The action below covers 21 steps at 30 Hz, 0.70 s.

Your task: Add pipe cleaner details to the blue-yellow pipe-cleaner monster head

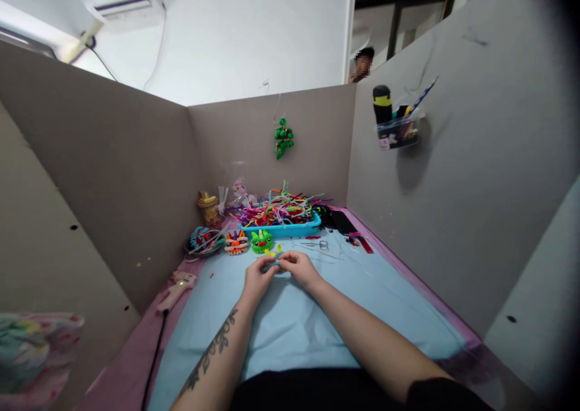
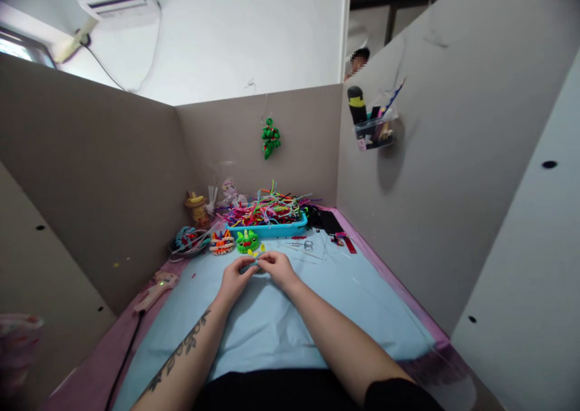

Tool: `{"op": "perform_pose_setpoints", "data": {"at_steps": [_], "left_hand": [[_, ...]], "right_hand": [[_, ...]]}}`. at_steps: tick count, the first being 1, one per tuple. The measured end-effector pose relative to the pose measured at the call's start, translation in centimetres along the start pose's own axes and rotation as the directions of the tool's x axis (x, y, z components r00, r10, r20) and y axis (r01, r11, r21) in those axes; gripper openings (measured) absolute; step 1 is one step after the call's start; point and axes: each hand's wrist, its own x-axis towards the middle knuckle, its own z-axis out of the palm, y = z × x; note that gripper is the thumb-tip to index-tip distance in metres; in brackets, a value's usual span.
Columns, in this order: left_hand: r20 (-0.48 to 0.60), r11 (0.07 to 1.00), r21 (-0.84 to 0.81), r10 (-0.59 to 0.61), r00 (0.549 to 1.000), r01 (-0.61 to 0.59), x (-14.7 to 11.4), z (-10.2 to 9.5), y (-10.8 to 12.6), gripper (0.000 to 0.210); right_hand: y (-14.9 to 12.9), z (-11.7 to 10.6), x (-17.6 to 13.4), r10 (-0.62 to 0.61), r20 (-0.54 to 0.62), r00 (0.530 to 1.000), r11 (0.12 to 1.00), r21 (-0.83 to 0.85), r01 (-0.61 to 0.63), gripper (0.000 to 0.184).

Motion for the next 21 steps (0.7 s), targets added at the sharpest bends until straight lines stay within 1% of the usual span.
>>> {"op": "perform_pose_setpoints", "data": {"at_steps": [3, 6, 9, 12, 16, 18, 21], "left_hand": [[0.007, 0.999, -0.032, -0.039, 0.999, 0.039, 0.02, -0.03, -0.02, 0.022], [0.031, 0.984, -0.142, -0.108, 0.994, 0.111, 0.08, -0.08, 0.01, 0.025], [0.089, 0.948, -0.253, -0.177, 0.98, 0.195, 0.09, -0.06, 0.2, 0.026], [0.161, 0.901, -0.338, -0.23, 0.96, 0.273, 0.0, -0.08, 0.48, 0.024], [0.236, 0.855, -0.384, -0.273, 0.932, 0.348, -0.14, -0.16, 0.59, 0.022], [0.237, 0.849, -0.381, -0.294, 0.926, 0.367, -0.14, -0.17, 0.5, 0.022], [0.157, 0.876, -0.356, -0.286, 0.945, 0.324, -0.02, -0.15, 0.29, 0.025]], "right_hand": [[0.18, -0.14, 0.12, -0.023, -0.001, 1.0, 1.0, 0.004, 0.023, 0.021], [0.19, -0.31, 0.16, -0.083, -0.021, 0.996, 0.994, -0.075, 0.081, 0.019], [-0.09, -0.38, -0.03, -0.14, 0.004, 0.99, 0.978, -0.158, 0.139, 0.015], [-0.35, -0.34, -0.3, -0.182, 0.049, 0.982, 0.966, -0.178, 0.188, 0.014], [-0.33, -0.31, -0.49, -0.283, 0.081, 0.956, 0.926, -0.235, 0.294, 0.011], [-0.19, -0.31, -0.45, -0.304, 0.088, 0.949, 0.908, -0.275, 0.316, 0.01], [0.07, -0.27, -0.25, -0.25, 0.057, 0.966, 0.929, -0.266, 0.256, 0.016]]}}
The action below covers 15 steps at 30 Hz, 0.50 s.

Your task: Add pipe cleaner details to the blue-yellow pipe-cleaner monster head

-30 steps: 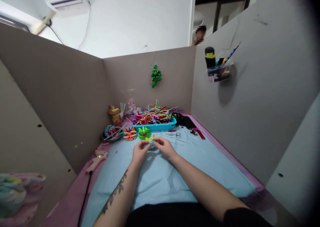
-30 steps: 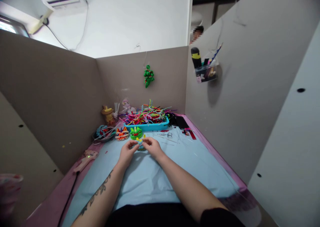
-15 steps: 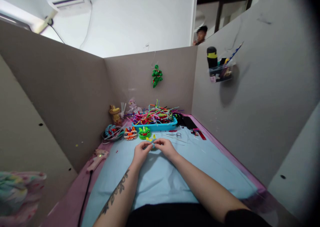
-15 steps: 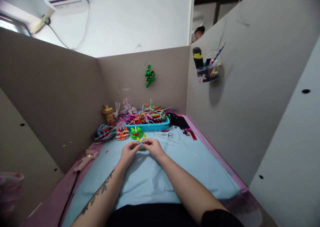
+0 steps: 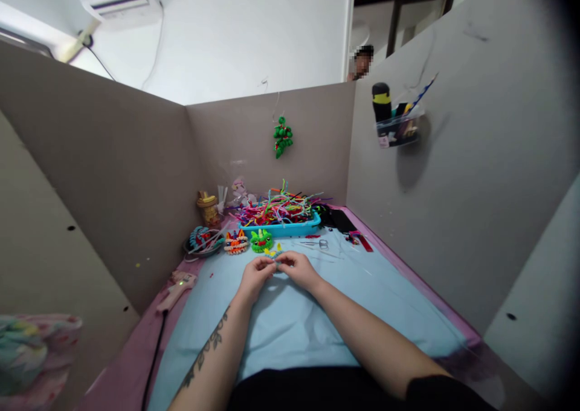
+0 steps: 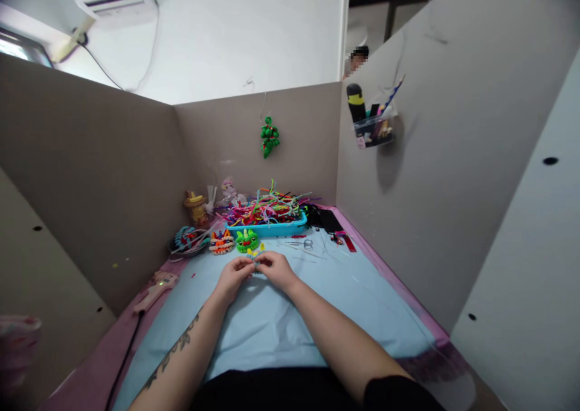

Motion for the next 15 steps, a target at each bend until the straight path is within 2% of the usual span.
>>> {"op": "perform_pose_setpoints", "data": {"at_steps": [3, 8, 12, 15], "left_hand": [[-0.051, 0.986, 0.111, 0.128, 0.99, -0.122, 0.19, -0.05, -0.1, 0.026], [-0.04, 0.906, 0.324, 0.3, 0.953, -0.271, 0.14, -0.01, -0.21, 0.022], [-0.005, 0.847, 0.419, 0.362, 0.932, -0.327, -0.01, 0.08, -0.29, 0.019], [-0.015, 0.836, 0.448, 0.362, 0.932, -0.318, -0.07, 0.13, -0.19, 0.016]], "right_hand": [[0.17, 0.12, 0.16, 0.087, -0.007, 0.996, 0.995, 0.057, -0.086, 0.025], [0.04, 0.03, 0.15, 0.195, 0.092, 0.977, 0.973, 0.108, -0.204, 0.027], [-0.1, -0.13, 0.11, 0.197, 0.102, 0.975, 0.967, 0.143, -0.21, 0.028], [-0.03, -0.12, 0.13, 0.143, 0.081, 0.986, 0.979, 0.133, -0.153, 0.023]]}}
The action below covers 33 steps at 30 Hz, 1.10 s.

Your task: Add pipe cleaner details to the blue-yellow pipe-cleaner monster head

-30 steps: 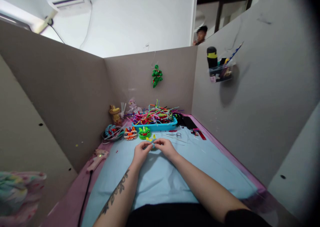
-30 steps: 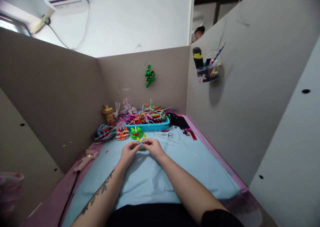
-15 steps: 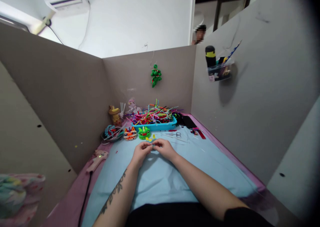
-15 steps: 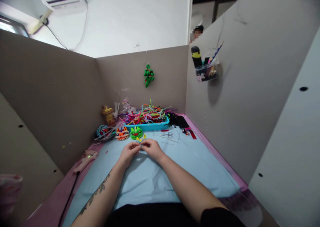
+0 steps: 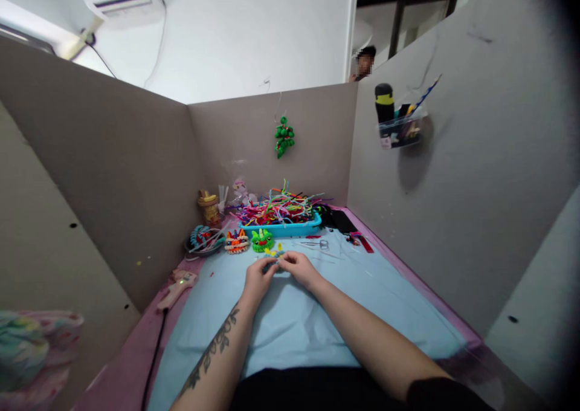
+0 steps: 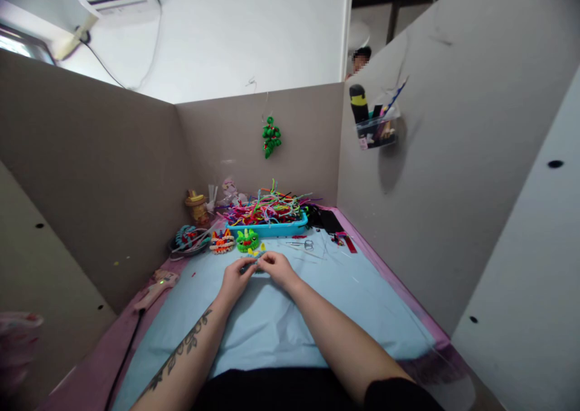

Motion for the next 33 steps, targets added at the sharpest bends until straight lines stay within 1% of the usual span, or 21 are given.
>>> {"op": "perform_pose_setpoints", "data": {"at_steps": [3, 5, 7, 9, 12, 16, 18, 20, 23, 26, 28, 31, 33], "left_hand": [[0.013, 1.0, 0.001, -0.017, 1.0, 0.017, 0.01, -0.03, 0.13, 0.015], [0.036, 0.999, -0.016, -0.033, 0.999, 0.033, 0.0, -0.04, 0.19, 0.018], [0.052, 0.998, -0.03, -0.052, 0.997, 0.053, -0.03, -0.06, 0.23, 0.021], [0.063, 0.998, -0.03, -0.056, 0.996, 0.058, -0.06, -0.11, 0.29, 0.022], [0.053, 0.999, -0.017, -0.034, 0.998, 0.035, -0.05, -0.2, 0.32, 0.021], [0.01, 1.0, 0.006, 0.0, 1.0, 0.0, 0.0, -0.19, 0.13, 0.018], [0.01, 1.0, -0.008, 0.002, 1.0, -0.002, -0.01, -0.13, 0.02, 0.018], [0.026, 1.0, -0.027, -0.01, 1.0, 0.011, -0.04, -0.08, 0.05, 0.019], [0.065, 0.998, -0.035, -0.046, 0.997, 0.048, -0.07, -0.1, 0.32, 0.021], [0.119, 0.993, -0.053, -0.096, 0.988, 0.103, -0.06, -0.16, 0.55, 0.025], [0.172, 0.984, -0.094, -0.132, 0.976, 0.15, -0.05, -0.15, 0.49, 0.029], [0.244, 0.956, -0.178, -0.188, 0.951, 0.235, -0.07, -0.07, 0.12, 0.034], [0.277, 0.934, -0.222, -0.214, 0.937, 0.279, -0.11, -0.01, -0.11, 0.035]], "right_hand": [[0.04, 0.02, -0.02, -0.106, -0.04, 0.994, 0.985, -0.143, 0.099, 0.016], [-0.09, -0.06, -0.1, -0.186, -0.059, 0.981, 0.951, -0.262, 0.164, 0.012], [-0.35, -0.2, -0.2, -0.253, -0.045, 0.966, 0.914, -0.338, 0.224, 0.01], [-0.57, -0.36, -0.26, -0.295, -0.017, 0.955, 0.89, -0.37, 0.268, 0.009], [-0.52, -0.42, -0.22, -0.298, -0.019, 0.954, 0.889, -0.368, 0.271, 0.012], [0.1, -0.2, -0.04, -0.18, -0.055, 0.982, 0.951, -0.266, 0.159, 0.016], [0.33, -0.13, 0.01, -0.127, -0.052, 0.991, 0.97, -0.213, 0.113, 0.015], [0.39, -0.14, 0.04, -0.113, -0.051, 0.992, 0.973, -0.21, 0.1, 0.013], [0.2, -0.26, 0.02, -0.174, -0.039, 0.984, 0.947, -0.282, 0.157, 0.011], [-0.03, -0.3, -0.05, -0.282, 0.025, 0.959, 0.892, -0.362, 0.272, 0.012], [-0.1, -0.24, -0.13, -0.33, 0.064, 0.942, 0.853, -0.406, 0.327, 0.015], [-0.09, -0.07, -0.27, -0.367, 0.097, 0.925, 0.809, -0.458, 0.369, 0.017], [-0.11, 0.03, -0.36, -0.376, 0.11, 0.92, 0.798, -0.467, 0.382, 0.018]]}}
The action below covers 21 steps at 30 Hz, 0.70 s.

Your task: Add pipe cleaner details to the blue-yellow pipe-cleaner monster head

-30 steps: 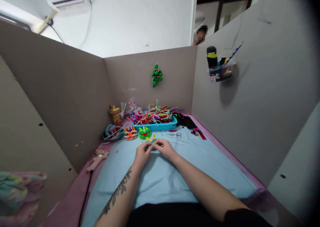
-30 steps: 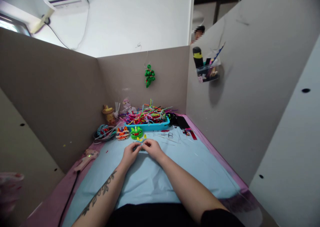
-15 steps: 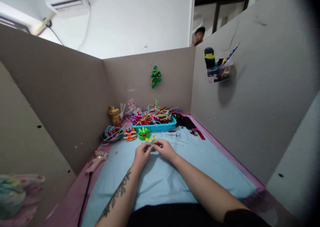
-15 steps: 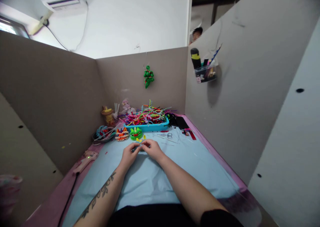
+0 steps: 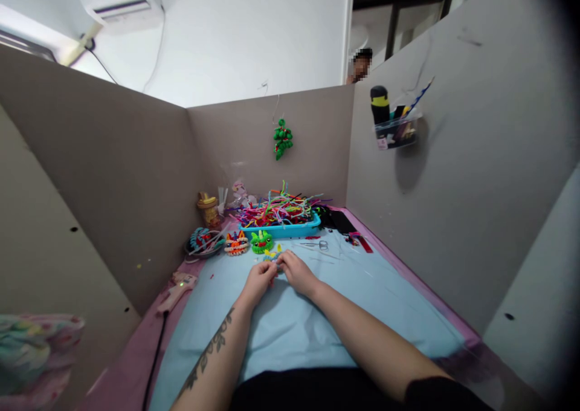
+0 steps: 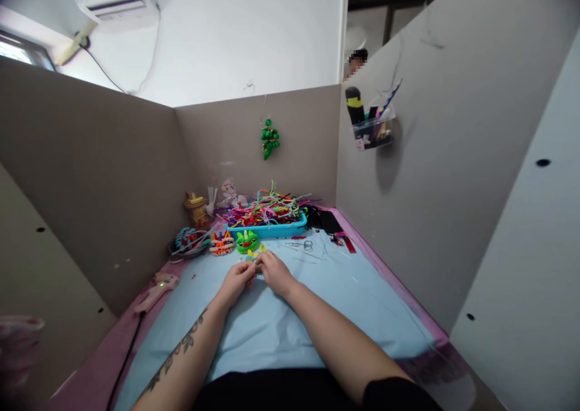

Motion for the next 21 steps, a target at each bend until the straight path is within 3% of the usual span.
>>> {"op": "perform_pose_setpoints", "data": {"at_steps": [5, 8, 11, 15, 21], "left_hand": [[-0.038, 0.999, 0.017, 0.036, 0.999, -0.036, 0.1, 0.0, 0.0, 0.033], [-0.142, 0.988, 0.112, 0.124, 0.982, -0.108, 0.2, 0.0, 0.0, 0.027], [-0.204, 0.952, 0.247, 0.233, 0.951, -0.18, 0.3, -0.1, -0.2, 0.022], [-0.186, 0.887, 0.388, 0.342, 0.921, -0.251, 0.4, -0.2, -0.8, 0.018], [-0.16, 0.871, 0.416, 0.354, 0.922, -0.262, 0.2, -0.1, -0.5, 0.017]], "right_hand": [[0.0, 0.0, 0.0, 0.055, -0.007, 0.998, 0.994, 0.091, -0.054, 0.017], [0.5, 0.1, 0.1, 0.156, -0.042, 0.987, 0.977, 0.154, -0.148, 0.027], [0.9, 0.2, 0.3, 0.284, -0.05, 0.957, 0.943, 0.194, -0.27, 0.022], [1.0, 0.2, 0.5, 0.356, 0.022, 0.934, 0.91, 0.221, -0.352, 0.019], [0.9, 0.4, 0.2, 0.354, 0.048, 0.934, 0.911, 0.209, -0.356, 0.018]]}}
